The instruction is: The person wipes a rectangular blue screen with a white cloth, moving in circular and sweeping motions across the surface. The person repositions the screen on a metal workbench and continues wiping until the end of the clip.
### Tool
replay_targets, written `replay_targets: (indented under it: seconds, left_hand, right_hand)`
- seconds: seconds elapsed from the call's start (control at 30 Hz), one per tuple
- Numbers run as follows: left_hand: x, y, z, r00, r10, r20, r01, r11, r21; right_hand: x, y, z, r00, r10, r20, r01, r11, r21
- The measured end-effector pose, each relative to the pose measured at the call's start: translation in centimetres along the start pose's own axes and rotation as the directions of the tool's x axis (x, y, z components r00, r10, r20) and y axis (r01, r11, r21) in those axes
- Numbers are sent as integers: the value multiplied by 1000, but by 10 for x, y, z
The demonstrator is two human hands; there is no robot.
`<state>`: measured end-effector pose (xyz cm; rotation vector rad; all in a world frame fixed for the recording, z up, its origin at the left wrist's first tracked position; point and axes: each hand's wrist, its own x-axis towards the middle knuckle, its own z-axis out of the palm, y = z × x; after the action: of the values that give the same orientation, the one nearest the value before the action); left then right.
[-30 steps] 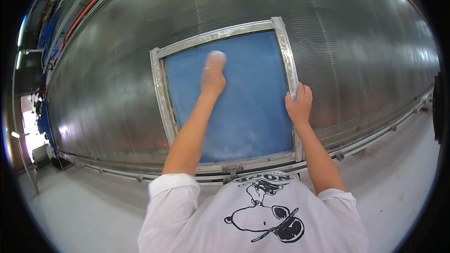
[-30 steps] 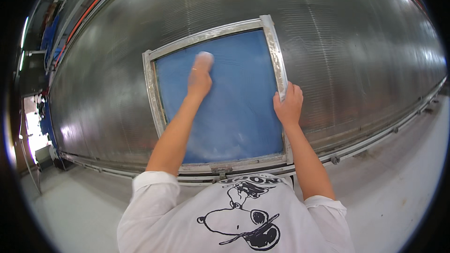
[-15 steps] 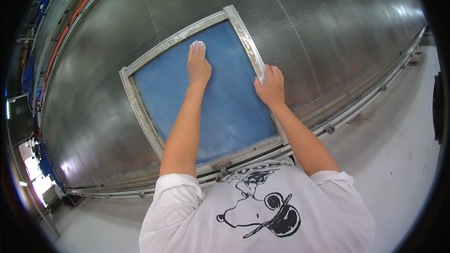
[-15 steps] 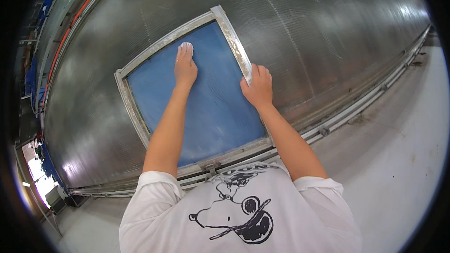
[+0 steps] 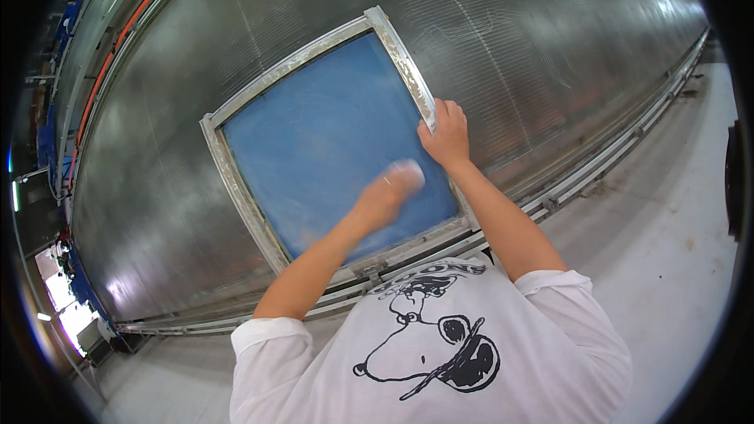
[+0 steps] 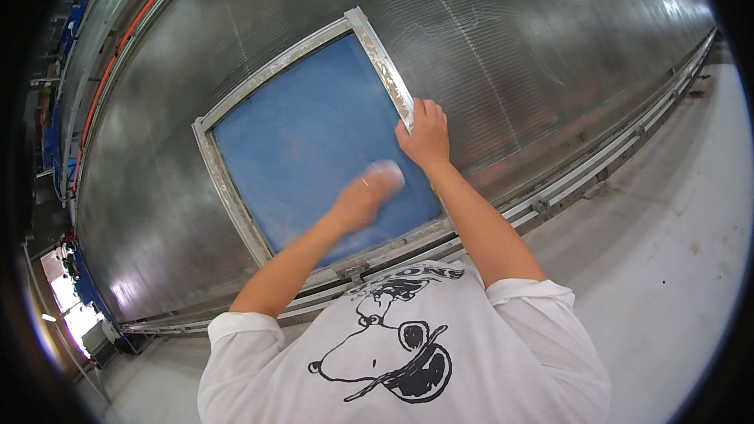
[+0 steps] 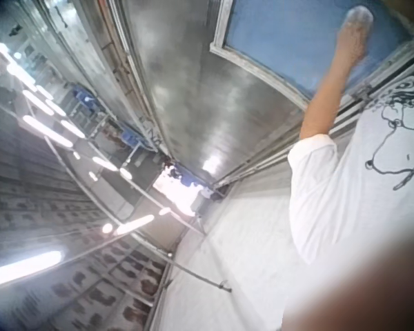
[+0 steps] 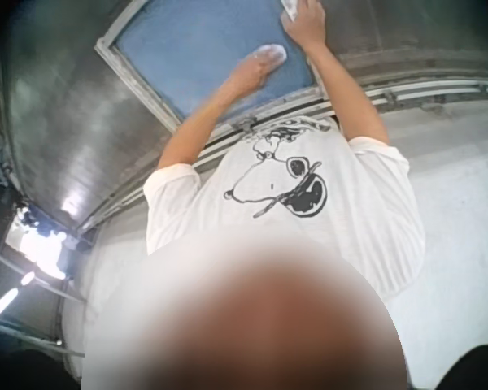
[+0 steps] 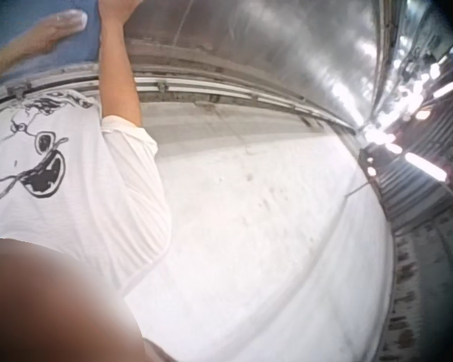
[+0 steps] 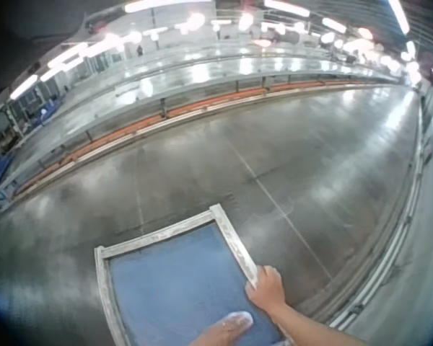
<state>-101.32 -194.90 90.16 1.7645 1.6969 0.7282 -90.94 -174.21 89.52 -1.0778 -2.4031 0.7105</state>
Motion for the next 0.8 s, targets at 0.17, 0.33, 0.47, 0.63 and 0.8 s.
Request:
replay_targets:
  seconds: [0.17, 0.33, 0.47, 0.63, 0.8]
  left_hand:
    - [21, -28, -39, 972, -76, -221, 132, 960, 248]
    - [32, 13, 24, 940, -126, -318, 173, 977, 125]
    - [-12, 37, 32, 991, 89, -102, -82, 994, 70]
    - [-50, 16, 8, 779, -281, -560, 300, 952, -61]
    - [-77, 96, -4, 473, -871, -135, 208, 260, -943]
  right_hand:
    - [2, 7, 2, 999, -19, -49, 19, 1000, -7]
    - [5, 9, 2, 999, -20, -30, 20, 1000, -7]
    - [6, 7, 4, 999, -31, -31, 30, 999, -31]
    - [5, 6, 6, 992, -123, -22, 121, 990, -74]
    - [22, 60, 13, 965, -257, -48, 250, 960, -127]
